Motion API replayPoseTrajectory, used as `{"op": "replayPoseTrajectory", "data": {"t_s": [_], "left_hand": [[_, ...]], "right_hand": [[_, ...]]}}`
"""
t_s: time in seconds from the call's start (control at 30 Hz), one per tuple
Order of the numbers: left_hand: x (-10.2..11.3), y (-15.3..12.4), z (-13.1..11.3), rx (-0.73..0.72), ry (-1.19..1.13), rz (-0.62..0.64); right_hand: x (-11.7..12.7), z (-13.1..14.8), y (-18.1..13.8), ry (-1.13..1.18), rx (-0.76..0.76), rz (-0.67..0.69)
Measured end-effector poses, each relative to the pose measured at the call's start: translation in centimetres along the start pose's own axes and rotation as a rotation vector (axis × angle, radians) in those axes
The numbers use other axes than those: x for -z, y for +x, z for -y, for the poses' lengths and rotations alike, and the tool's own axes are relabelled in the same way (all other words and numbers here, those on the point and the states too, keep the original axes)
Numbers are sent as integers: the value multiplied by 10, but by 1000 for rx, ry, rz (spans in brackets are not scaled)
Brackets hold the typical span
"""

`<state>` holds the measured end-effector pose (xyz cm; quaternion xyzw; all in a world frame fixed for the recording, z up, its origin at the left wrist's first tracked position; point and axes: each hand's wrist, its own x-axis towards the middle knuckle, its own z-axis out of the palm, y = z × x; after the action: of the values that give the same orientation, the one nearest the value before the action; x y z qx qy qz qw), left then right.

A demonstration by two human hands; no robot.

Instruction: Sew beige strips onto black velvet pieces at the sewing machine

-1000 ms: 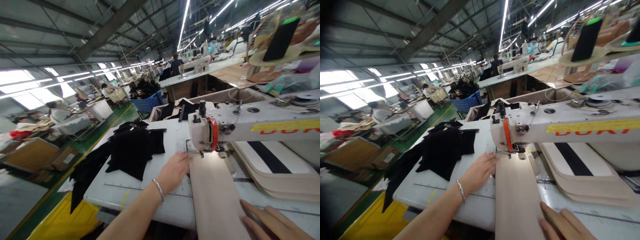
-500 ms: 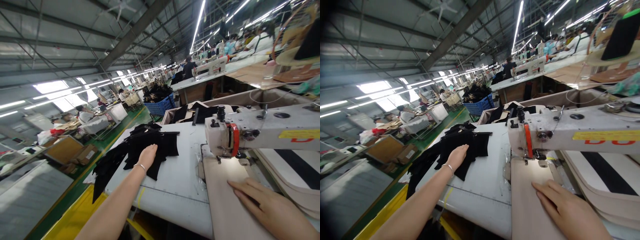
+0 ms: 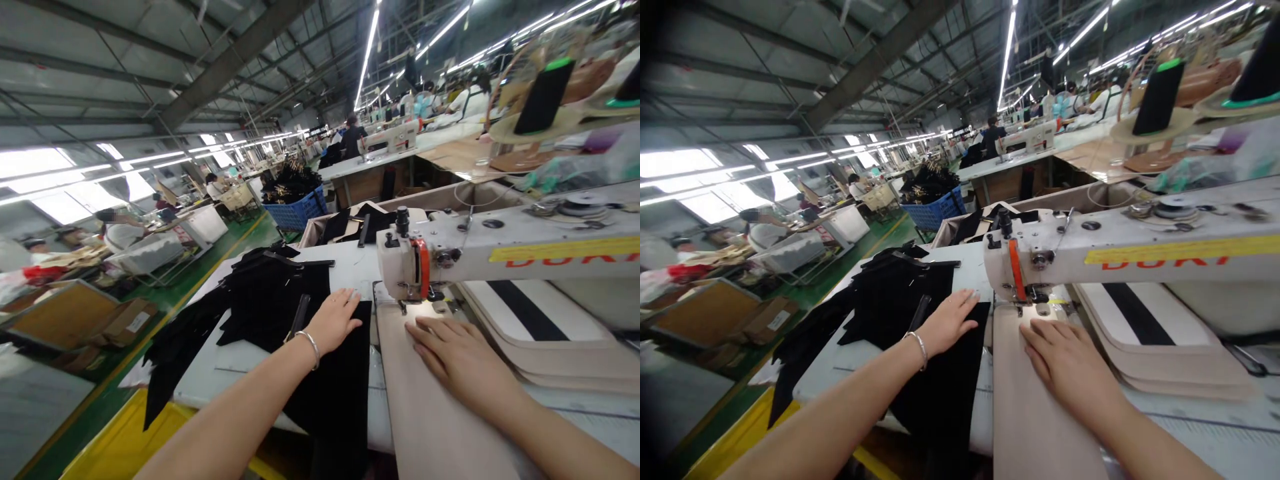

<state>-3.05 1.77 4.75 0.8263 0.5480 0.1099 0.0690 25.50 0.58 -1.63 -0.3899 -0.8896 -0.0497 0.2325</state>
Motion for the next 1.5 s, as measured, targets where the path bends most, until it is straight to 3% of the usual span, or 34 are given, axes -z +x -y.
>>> {"op": "replayPoseTrajectory", "data": {"t_s": [0.1, 0.2, 0.33, 0.43, 0.5, 0.57, 0.67, 0.77, 0.83, 0.97, 1.33, 1.4, 1.5], "left_hand": [[-22, 12, 6, 48, -37, 1], [-17, 14, 16, 112, -80, 18], [31, -4, 17, 138, -203, 48], [77, -18, 5, 153, -431, -25], [89, -20, -8, 171, -561, -45], [78, -14, -24, 144, -610, 39], [27, 4, -46, 82, -501, 166], [-23, 22, -60, 145, -367, 68], [-40, 30, -64, 166, -311, -19], [-47, 40, -63, 169, -255, -92], [-53, 51, -59, 206, -155, -120], [-48, 48, -63, 174, -132, -133], [-39, 34, -70, -20, -79, -91]], "right_hand": [[0, 0, 0, 6, -12, -2], [3, 2, -1, 14, -27, 0], [6, 5, -1, 32, -46, 14], [5, 6, -1, 40, -61, 26], [5, 7, -1, 41, -70, 32], [6, 9, 0, 40, -71, 37], [10, 10, 2, 38, -68, 40], [11, 10, 2, 36, -69, 39], [11, 8, 1, 37, -70, 45], [10, 7, 0, 40, -72, 71], [11, 8, 4, 17, -91, 127], [10, 7, 4, 17, -94, 126], [10, 6, 1, 41, -83, 111]]}}
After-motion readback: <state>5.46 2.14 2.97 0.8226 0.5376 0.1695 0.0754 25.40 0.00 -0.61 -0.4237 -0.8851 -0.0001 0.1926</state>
